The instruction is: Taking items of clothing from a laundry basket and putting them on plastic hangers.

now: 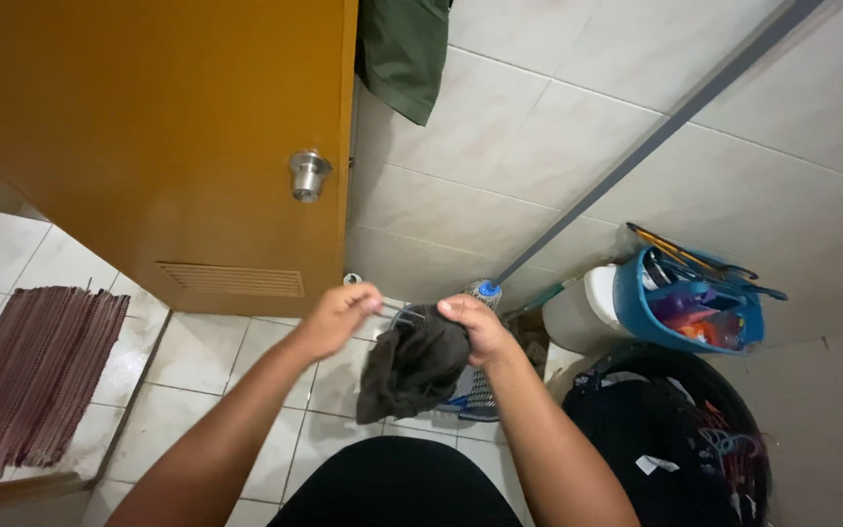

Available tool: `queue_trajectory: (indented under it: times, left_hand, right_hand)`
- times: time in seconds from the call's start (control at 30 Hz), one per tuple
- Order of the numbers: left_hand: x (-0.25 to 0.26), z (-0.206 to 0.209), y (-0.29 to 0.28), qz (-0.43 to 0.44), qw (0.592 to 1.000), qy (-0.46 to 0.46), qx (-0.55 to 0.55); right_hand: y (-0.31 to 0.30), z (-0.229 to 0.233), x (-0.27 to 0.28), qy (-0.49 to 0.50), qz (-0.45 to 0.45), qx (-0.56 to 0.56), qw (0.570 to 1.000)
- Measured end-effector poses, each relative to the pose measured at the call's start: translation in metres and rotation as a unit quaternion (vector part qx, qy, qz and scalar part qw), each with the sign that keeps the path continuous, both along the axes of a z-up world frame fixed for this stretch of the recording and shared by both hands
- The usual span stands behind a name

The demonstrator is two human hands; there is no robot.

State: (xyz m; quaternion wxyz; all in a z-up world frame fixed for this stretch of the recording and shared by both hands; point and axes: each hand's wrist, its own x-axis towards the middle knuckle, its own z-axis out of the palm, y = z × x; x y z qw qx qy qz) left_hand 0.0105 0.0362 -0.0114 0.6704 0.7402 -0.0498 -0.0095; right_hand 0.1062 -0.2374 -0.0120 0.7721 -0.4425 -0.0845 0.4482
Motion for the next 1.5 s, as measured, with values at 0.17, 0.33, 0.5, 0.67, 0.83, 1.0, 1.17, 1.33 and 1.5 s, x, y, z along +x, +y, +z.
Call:
queue_trajectory:
  times: [0.17,0.33,0.5,0.67,0.83,1.0,1.17,1.33,1.5]
  left_hand:
    - [0.009,0.005,0.067,0.118,0.99,-0.039,0.07]
    - [0.025,0.043,0.103,0.237,0.954,-0.14,0.121]
    - [0.019,0.077,0.026,0.342,0.75,-0.29,0.486]
    - [-0.01,-0.025,-0.063,0.16,0.972,-0.097,0.141]
    - [0.009,-0.135,-0.067,0.176,0.977,0.045,0.11]
    - [0.03,-0.038,0.032,0.009,0.994,0.084,0.063]
    - [0.017,0.052,0.059,-0.128,0.991,0.019,0.042]
    - [0.01,0.094,0.045,-0.096,0.949,0.126,0.272]
    - [0.012,0.044,0.045,-0.098,0.899,0.06,0.423]
  right_hand:
    - [-0.029,-0.02,0.013,-0.018,0.051,-0.072,0.996]
    - [-0.049,-0.023,0.022,-0.011,0.034,-0.074,0.997]
    - [-0.02,0.04,0.016,-0.017,0.095,0.033,0.995]
    - [-0.01,0.079,0.004,-0.013,0.121,0.095,0.988]
    - [-0.017,0.095,-0.001,-0.088,0.135,0.05,0.986]
    - [-0.058,0.056,0.029,-0.386,0.18,-0.292,0.857]
    - [-0.065,0.059,0.027,-0.508,0.069,-0.546,0.663]
    - [-0.067,0.066,0.035,-0.496,0.073,-0.571,0.65]
    - [-0.087,0.057,0.039,-0.351,0.015,-0.222,0.91]
